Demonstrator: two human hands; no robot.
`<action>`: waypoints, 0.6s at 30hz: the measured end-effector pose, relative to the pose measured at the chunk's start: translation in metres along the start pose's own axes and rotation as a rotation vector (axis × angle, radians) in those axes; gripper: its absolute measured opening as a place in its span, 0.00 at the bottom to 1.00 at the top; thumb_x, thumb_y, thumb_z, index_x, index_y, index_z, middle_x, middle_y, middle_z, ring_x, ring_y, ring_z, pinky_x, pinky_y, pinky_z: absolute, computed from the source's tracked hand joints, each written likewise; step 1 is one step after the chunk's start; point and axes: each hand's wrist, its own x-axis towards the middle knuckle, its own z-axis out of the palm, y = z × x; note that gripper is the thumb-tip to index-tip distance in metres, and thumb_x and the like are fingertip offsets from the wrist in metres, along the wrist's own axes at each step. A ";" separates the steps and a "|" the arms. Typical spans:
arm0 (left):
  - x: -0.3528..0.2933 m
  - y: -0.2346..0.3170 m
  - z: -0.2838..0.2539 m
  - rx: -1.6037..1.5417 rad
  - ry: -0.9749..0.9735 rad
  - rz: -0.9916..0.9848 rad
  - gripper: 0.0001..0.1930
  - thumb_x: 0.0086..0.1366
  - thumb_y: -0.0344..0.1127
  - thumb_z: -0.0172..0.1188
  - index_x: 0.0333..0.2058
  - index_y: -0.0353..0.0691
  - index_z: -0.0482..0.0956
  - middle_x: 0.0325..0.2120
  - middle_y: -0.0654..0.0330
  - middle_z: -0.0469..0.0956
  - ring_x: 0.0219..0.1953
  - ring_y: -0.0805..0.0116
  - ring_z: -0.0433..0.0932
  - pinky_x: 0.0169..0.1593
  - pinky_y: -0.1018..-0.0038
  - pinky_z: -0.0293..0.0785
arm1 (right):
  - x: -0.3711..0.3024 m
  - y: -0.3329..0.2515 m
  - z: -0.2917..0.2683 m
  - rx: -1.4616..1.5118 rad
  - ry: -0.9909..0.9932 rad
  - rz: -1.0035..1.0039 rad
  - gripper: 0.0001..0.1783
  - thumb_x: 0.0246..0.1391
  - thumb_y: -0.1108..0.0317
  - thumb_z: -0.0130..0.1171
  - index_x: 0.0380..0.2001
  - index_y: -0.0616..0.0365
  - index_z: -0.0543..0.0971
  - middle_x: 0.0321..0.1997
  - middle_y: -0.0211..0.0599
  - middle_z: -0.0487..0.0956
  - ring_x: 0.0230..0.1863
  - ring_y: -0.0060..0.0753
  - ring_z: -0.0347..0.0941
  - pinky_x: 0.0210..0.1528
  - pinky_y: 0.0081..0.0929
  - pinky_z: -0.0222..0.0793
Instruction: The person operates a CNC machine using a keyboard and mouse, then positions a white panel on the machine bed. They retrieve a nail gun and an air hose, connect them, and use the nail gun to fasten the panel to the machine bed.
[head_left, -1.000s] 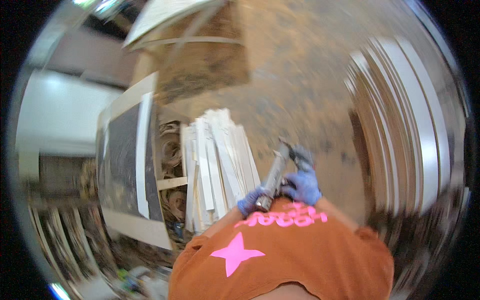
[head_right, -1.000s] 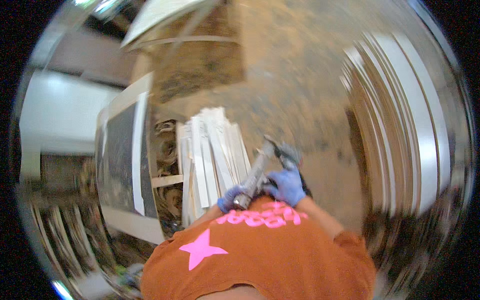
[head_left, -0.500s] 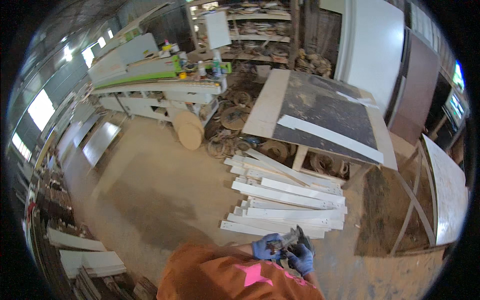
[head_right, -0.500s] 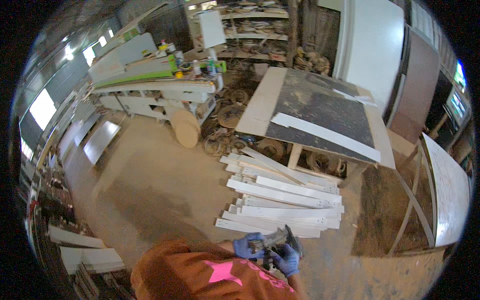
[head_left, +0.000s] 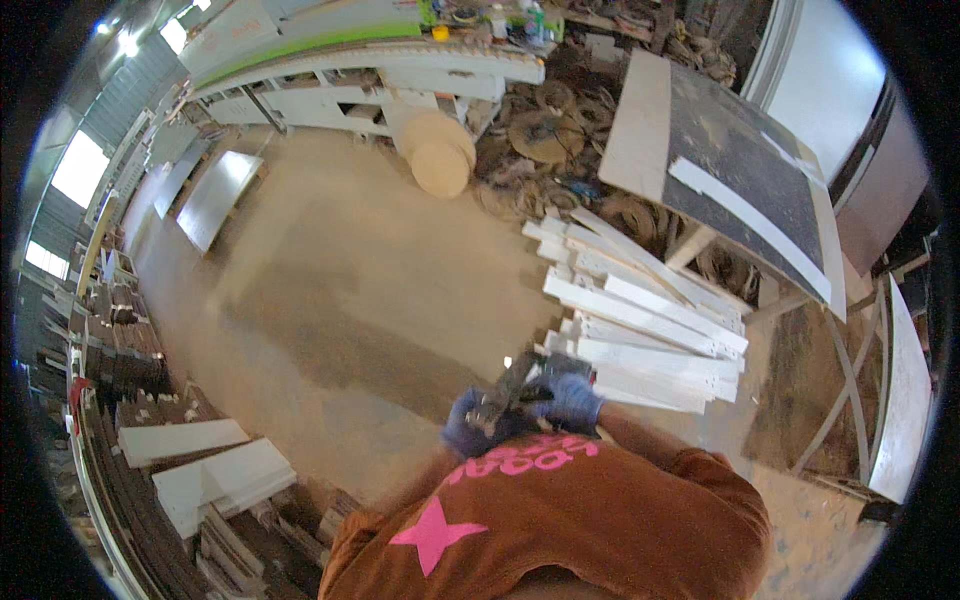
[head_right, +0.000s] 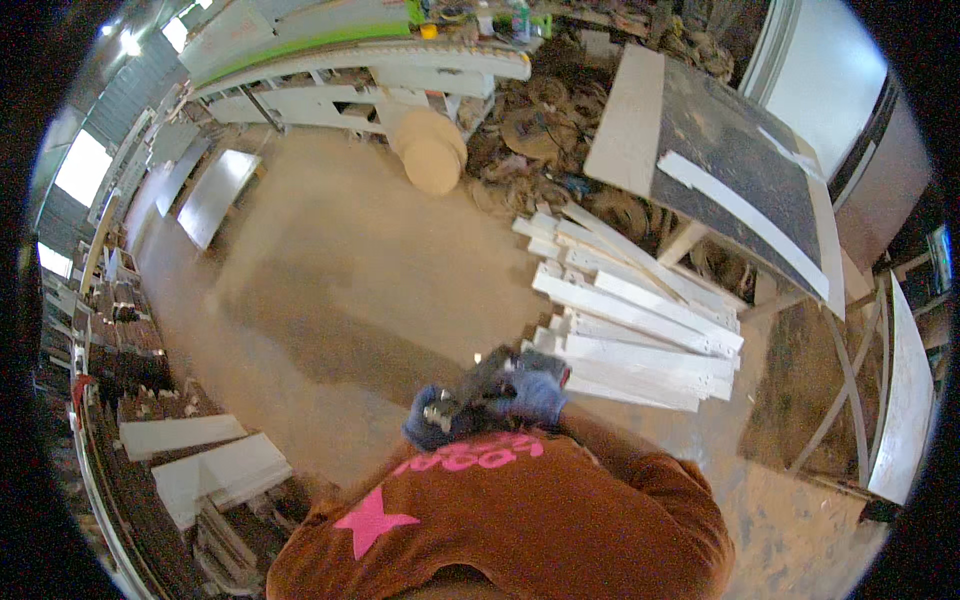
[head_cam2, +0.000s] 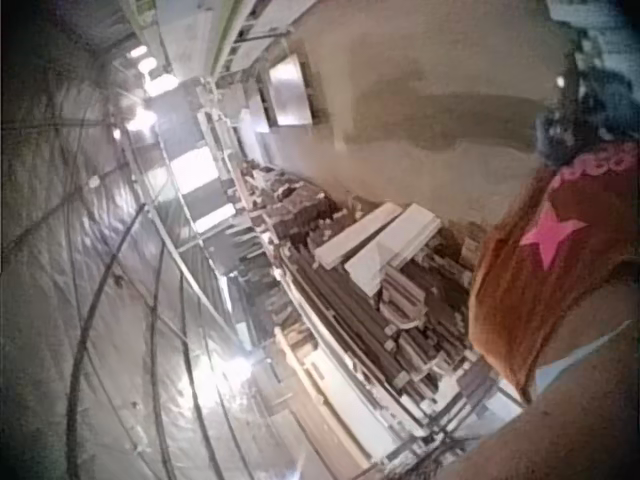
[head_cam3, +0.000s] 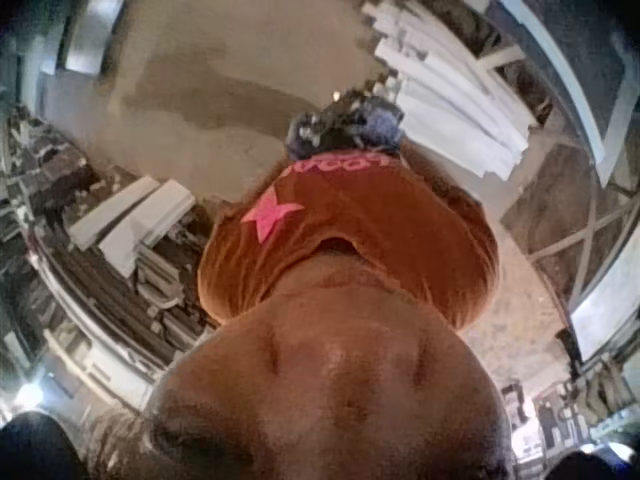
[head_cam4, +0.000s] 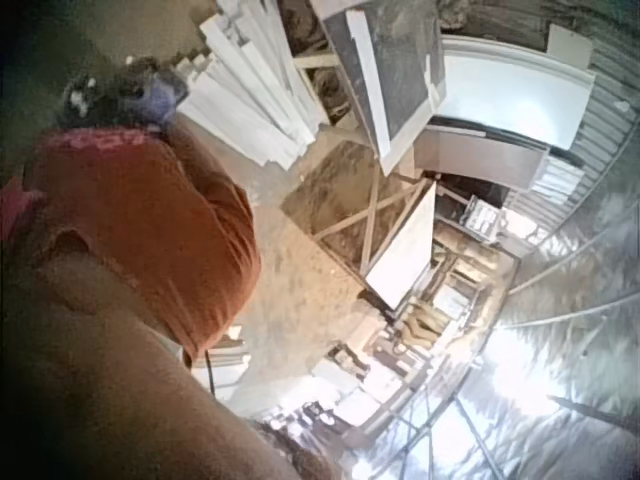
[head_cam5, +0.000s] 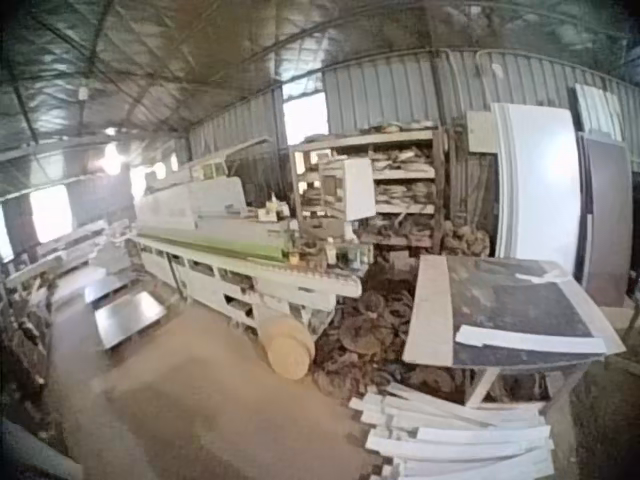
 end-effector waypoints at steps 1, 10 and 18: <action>0.004 0.023 -0.011 0.098 0.009 0.015 0.27 0.60 0.49 0.50 0.51 0.33 0.71 0.42 0.48 0.77 0.46 0.57 0.75 0.56 0.58 0.68 | 0.018 -0.009 0.011 0.013 -0.001 -0.004 0.36 0.45 0.29 0.55 0.48 0.43 0.79 0.48 0.42 0.80 0.45 0.45 0.78 0.49 0.39 0.71; 0.076 0.151 -0.138 0.863 0.088 0.209 0.23 0.60 0.55 0.53 0.47 0.46 0.75 0.42 0.57 0.79 0.47 0.65 0.76 0.57 0.66 0.65 | 0.198 -0.053 -0.039 0.013 -0.026 -0.060 0.30 0.47 0.42 0.60 0.49 0.48 0.78 0.48 0.42 0.79 0.51 0.46 0.74 0.56 0.40 0.65; 0.141 0.347 -0.158 -0.017 -0.223 0.003 0.22 0.62 0.48 0.53 0.47 0.38 0.73 0.46 0.51 0.76 0.44 0.58 0.76 0.48 0.62 0.73 | 0.387 -0.095 -0.138 0.105 -0.068 -0.144 0.33 0.43 0.41 0.64 0.50 0.48 0.77 0.43 0.43 0.81 0.45 0.44 0.77 0.50 0.38 0.70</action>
